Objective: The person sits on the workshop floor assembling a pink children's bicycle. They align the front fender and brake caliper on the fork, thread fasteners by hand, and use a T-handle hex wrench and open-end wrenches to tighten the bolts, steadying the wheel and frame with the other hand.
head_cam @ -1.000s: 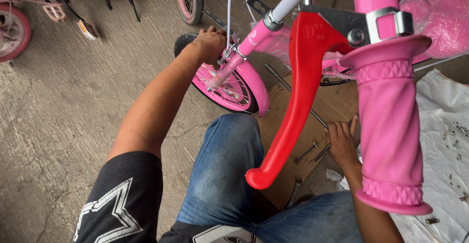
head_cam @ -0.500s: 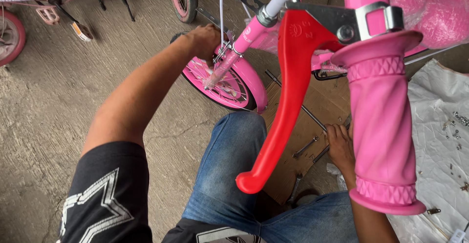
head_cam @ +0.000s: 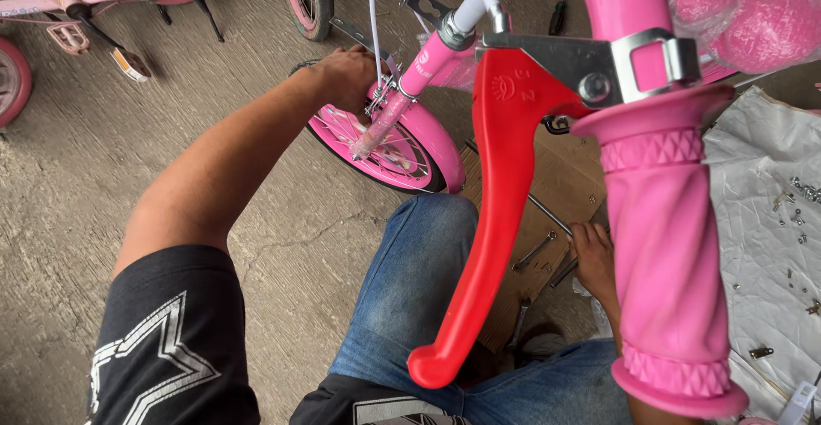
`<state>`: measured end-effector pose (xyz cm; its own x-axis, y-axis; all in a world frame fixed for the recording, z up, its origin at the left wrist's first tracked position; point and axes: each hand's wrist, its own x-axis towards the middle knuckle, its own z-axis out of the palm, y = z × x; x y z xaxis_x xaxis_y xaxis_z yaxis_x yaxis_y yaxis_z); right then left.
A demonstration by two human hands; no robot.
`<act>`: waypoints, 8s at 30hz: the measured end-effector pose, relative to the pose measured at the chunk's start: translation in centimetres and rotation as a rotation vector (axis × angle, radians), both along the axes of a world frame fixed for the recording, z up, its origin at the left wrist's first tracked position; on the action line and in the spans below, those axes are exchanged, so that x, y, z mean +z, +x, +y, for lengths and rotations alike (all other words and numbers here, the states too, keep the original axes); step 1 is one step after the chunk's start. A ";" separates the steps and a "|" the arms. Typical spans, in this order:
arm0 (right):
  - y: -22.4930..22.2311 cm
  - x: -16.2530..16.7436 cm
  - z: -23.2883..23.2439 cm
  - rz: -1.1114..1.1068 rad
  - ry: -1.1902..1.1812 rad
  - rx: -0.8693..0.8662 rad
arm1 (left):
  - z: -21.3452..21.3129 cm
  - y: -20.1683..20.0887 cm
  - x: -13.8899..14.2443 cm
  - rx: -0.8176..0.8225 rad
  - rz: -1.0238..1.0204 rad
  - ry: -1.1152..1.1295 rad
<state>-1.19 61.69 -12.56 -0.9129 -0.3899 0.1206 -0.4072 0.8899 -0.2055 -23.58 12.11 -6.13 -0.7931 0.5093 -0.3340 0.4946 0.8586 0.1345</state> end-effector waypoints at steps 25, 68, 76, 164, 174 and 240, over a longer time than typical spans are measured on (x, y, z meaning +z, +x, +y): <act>2.0 2.0 -1.5 -0.342 -0.661 -0.275 | 0.7 0.3 1.5 0.010 0.011 0.047; -2.3 3.0 -3.3 -1.058 -1.489 -0.328 | -0.4 0.9 2.5 0.085 0.016 -0.067; -2.5 0.7 -3.3 -1.084 -1.533 -0.373 | -0.2 0.9 2.9 0.057 0.015 -0.084; -0.2 3.3 2.7 -0.605 0.025 -0.195 | 0.7 21.6 5.7 0.594 0.238 0.533; -0.3 2.2 2.4 -0.641 0.069 -0.247 | 3.2 22.4 5.9 0.528 0.494 0.522; -8.2 9.7 11.1 -0.616 0.552 -0.113 | 9.1 12.0 3.1 0.369 0.410 0.518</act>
